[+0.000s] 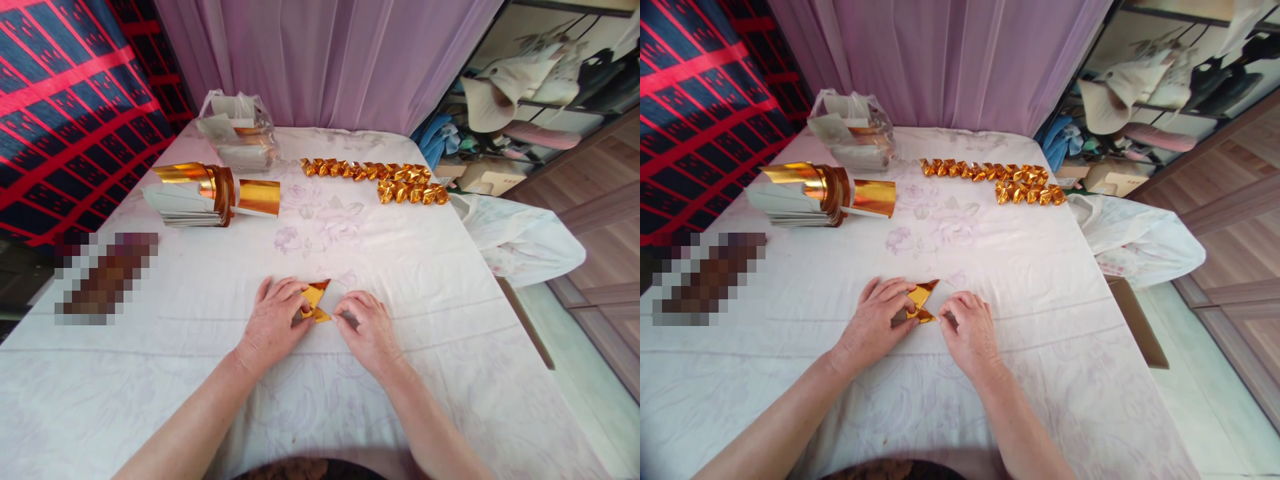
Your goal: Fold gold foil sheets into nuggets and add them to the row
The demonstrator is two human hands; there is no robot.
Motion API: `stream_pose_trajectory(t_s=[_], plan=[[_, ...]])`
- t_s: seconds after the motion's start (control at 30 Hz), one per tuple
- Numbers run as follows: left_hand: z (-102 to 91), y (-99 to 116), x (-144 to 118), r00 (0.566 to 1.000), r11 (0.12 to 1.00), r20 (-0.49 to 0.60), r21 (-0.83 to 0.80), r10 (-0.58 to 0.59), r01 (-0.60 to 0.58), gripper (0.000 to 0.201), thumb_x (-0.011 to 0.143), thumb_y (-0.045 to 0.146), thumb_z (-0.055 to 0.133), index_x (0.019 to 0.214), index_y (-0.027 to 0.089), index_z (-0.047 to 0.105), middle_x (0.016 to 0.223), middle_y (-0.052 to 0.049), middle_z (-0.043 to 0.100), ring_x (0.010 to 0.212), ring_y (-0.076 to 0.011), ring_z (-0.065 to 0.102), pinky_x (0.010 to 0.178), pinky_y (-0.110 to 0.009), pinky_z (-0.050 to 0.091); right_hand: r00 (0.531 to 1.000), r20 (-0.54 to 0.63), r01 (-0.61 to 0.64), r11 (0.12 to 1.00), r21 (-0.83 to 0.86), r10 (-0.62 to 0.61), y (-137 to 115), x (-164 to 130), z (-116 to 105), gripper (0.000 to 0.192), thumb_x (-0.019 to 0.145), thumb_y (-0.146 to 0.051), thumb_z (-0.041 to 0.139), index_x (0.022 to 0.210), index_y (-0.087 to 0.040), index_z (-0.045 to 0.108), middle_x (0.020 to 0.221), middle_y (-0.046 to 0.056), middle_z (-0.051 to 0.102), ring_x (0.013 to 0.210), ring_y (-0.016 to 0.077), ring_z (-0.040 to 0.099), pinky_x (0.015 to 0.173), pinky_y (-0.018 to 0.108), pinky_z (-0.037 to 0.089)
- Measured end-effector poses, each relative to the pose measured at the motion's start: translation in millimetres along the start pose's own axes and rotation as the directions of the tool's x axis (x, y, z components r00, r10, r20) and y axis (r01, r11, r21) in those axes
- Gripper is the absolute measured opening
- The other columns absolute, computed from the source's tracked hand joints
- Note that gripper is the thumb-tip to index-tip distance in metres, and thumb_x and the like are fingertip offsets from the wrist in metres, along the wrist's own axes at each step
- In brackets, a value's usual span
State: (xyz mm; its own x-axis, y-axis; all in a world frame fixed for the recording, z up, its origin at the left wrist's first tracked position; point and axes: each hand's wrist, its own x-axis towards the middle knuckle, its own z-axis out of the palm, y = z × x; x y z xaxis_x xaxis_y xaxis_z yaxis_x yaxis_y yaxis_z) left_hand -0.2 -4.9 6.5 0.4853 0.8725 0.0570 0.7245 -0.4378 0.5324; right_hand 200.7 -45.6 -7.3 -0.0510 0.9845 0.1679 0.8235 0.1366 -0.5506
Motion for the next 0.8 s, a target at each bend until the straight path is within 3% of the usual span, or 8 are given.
stream_pose_trajectory(t_s=[0.1,0.23,0.4,0.7,0.8], plan=[[-0.5,0.5,0.0,1.0,1.0,-0.002,0.007,-0.001,0.001,0.005,0.084,0.025,0.066,0.085,0.024,0.062,0.128,-0.003,0.064,0.129,-0.028,0.049,0.114,-0.059,0.022,1.0,-0.026,0.012,1.0,-0.025,-0.012,-5.0,-0.2,1.8,0.001,0.083,-0.024,0.063,0.083,-0.024,0.064,0.095,0.003,0.065,0.09,0.0206,0.059,0.079,0.035,0.038],[-1.2,1.1,0.3,1.0,1.0,0.004,0.02,0.002,-0.002,0.009,0.085,0.03,0.067,0.085,0.024,0.061,0.129,-0.002,0.064,0.129,-0.0281,0.049,0.113,-0.059,0.022,0.999,-0.041,-0.001,0.998,-0.067,-0.002,-14.4,1.3,6.1,0.01,0.079,-0.029,0.071,0.084,-0.023,0.065,0.096,0.003,0.064,0.092,0.0221,0.058,0.08,0.036,0.037],[-1.1,2.4,0.9,1.0,1.0,-0.013,0.025,0.011,-0.01,0.013,0.085,0.035,0.068,0.084,0.024,0.061,0.127,-0.003,0.064,0.128,-0.0283,0.049,0.113,-0.058,0.023,0.999,-0.051,-0.013,0.996,-0.089,0.009,-16.3,2.2,10.1,0.008,0.079,-0.028,0.071,0.083,-0.023,0.065,0.096,0.003,0.064,0.091,0.0219,0.058,0.079,0.035,0.036],[-4.3,-1.1,0.6,0.999,1.0,0.036,-0.017,0.005,-0.004,0.007,0.083,0.024,0.066,0.086,0.025,0.061,0.131,-0.001,0.062,0.13,-0.0265,0.047,0.115,-0.059,0.018,1.0,-0.004,0.005,1.0,0.014,-0.005,-6.6,2.7,5.9,0.007,0.081,-0.018,0.063,0.079,-0.024,0.063,0.094,0.002,0.065,0.091,0.0202,0.061,0.08,0.035,0.04],[-5.3,-4.4,-0.3,0.999,0.999,0.032,-0.019,0.026,-0.025,0.006,0.083,0.022,0.065,0.086,0.025,0.061,0.131,-0.001,0.062,0.13,-0.0263,0.047,0.115,-0.058,0.018,0.997,-0.055,0.063,0.993,0.096,-0.058,1.2,3.3,2.6,0.008,0.083,-0.017,0.058,0.08,-0.024,0.062,0.091,0.003,0.065,0.09,0.0199,0.062,0.081,0.035,0.045]])
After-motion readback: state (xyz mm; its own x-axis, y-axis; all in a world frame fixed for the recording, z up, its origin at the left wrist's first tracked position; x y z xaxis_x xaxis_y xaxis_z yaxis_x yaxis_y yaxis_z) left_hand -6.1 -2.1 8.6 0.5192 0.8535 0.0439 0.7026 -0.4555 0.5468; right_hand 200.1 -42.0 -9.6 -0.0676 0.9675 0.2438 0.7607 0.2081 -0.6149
